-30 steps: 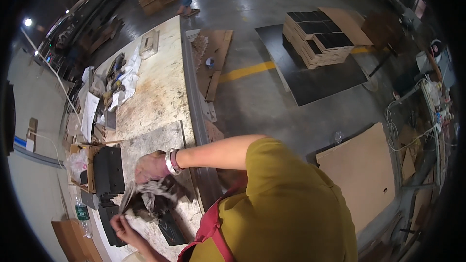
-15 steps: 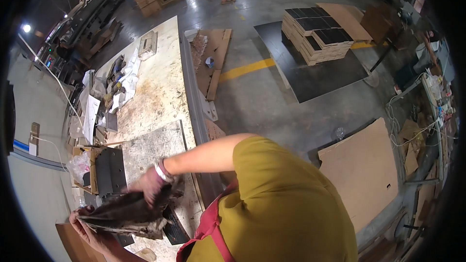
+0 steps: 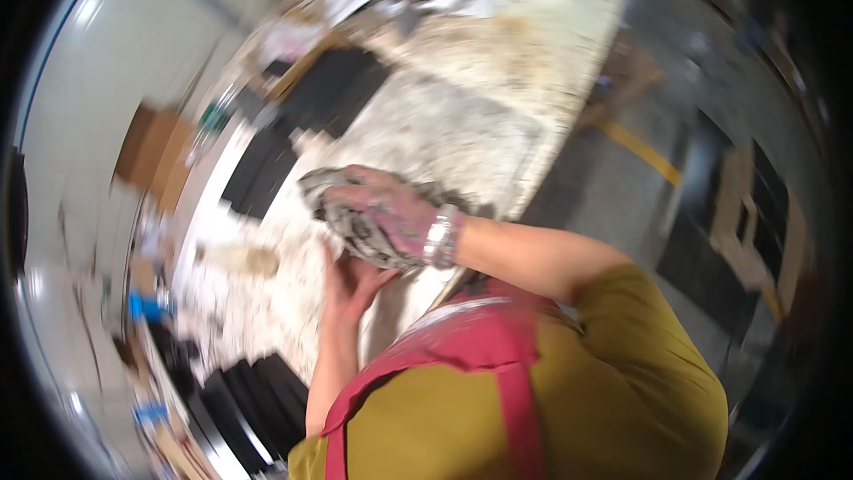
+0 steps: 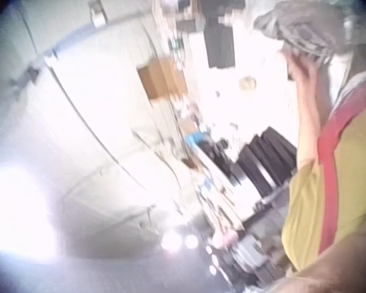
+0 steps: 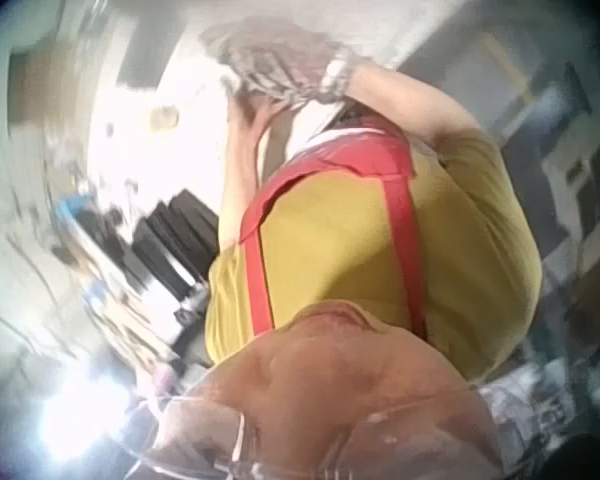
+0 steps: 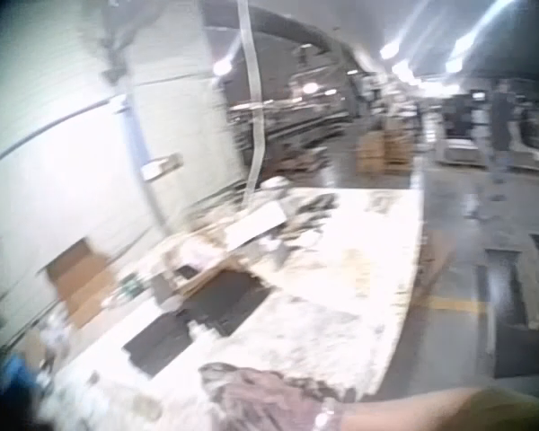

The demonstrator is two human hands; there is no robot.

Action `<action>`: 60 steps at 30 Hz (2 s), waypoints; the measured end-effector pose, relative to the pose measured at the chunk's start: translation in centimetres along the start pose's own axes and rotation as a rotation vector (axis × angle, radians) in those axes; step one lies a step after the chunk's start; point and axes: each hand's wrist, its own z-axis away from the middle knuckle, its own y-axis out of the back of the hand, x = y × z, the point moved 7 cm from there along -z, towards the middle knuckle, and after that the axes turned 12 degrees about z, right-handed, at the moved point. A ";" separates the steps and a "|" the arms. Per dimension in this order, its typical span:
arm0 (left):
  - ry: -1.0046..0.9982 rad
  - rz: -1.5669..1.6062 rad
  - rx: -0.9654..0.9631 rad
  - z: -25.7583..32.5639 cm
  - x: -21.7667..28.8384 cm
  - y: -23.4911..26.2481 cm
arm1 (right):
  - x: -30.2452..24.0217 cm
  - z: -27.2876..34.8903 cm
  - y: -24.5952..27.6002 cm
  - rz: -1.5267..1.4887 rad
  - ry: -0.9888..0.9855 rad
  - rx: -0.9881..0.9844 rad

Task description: The person wipes black rectangular furniture parts using a cloth and a liquid from a bottle. The person handles the parts one at a time, applying the liquid and wiping both sides before stacking them on the table.

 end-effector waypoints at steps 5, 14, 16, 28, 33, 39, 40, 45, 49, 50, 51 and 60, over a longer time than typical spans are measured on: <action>-0.400 0.183 0.155 2.3 6.5 0.0 | 4.0 0.9 2.7 0.217 -0.055 0.246; -0.402 0.440 0.061 4.7 5.3 0.8 | 10.7 -0.5 4.0 -0.028 -0.438 0.081; -0.483 0.292 0.014 3.7 5.3 0.9 | 11.3 -0.2 1.4 -0.448 -0.476 -0.164; -0.593 0.372 0.147 3.8 5.7 6.8 | 11.8 -3.1 5.1 -0.005 -0.500 0.194; -0.674 -0.592 0.365 3.8 8.5 7.2 | 15.9 -2.3 9.1 -0.314 -0.567 -0.078; -1.400 -0.842 0.860 11.9 20.3 10.3 | 13.1 -4.0 7.9 -0.129 -0.467 -0.005; -1.471 -0.849 0.913 11.6 21.8 12.6 | 12.2 -4.3 6.9 -0.103 -0.420 -0.109; -1.288 -0.826 0.766 9.1 26.7 14.6 | 11.1 -3.9 11.6 -0.179 -0.364 0.522; -1.354 -1.476 0.644 7.1 24.0 6.6 | 6.9 -3.8 11.7 -0.139 -0.207 -0.023; -1.319 -1.632 0.551 6.7 22.1 4.9 | 5.5 -4.3 11.6 0.242 -0.099 -0.070; -1.276 -1.764 0.430 7.1 19.7 2.6 | 4.0 -4.3 11.0 0.644 -0.012 -0.082; -1.052 -2.418 0.378 5.8 12.7 -4.4 | 7.9 -3.3 8.8 0.052 -0.164 0.156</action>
